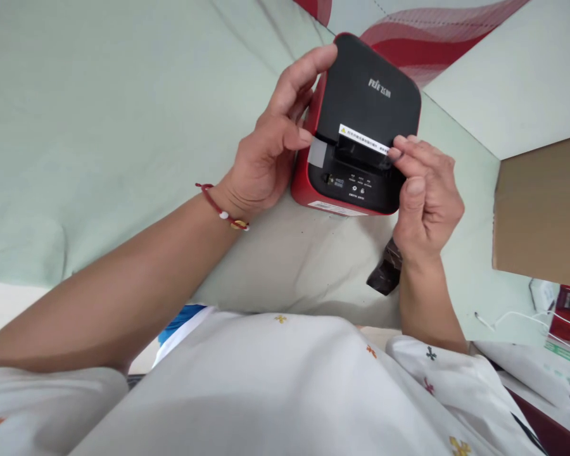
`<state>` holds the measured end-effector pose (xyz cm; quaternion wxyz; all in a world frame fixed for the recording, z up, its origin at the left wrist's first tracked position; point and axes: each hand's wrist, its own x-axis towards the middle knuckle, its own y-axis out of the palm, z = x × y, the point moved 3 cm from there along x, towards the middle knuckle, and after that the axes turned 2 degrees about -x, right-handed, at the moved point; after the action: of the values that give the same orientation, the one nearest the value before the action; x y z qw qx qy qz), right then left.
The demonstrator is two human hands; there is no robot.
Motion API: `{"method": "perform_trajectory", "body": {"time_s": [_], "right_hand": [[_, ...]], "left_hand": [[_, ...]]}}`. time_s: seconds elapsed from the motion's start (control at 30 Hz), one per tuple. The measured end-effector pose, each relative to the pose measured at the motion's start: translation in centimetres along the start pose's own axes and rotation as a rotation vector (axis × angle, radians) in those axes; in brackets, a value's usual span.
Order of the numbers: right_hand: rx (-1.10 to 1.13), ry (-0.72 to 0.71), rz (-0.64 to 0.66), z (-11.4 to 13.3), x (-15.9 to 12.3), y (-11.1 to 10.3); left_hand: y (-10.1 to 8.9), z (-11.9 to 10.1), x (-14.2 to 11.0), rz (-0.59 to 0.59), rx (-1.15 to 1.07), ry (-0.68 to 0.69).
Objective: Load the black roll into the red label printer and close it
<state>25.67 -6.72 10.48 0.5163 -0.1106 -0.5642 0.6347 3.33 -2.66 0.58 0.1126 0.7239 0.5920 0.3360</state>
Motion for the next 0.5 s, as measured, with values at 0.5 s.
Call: {"method": "perform_trajectory", "body": {"time_s": [0.5], "right_hand": [[0.091,0.091,-0.134,-0.8,-0.3,1.6]], "left_hand": [[-0.9,0.6,-0.2,-0.017,-0.023,-0.031]]}}
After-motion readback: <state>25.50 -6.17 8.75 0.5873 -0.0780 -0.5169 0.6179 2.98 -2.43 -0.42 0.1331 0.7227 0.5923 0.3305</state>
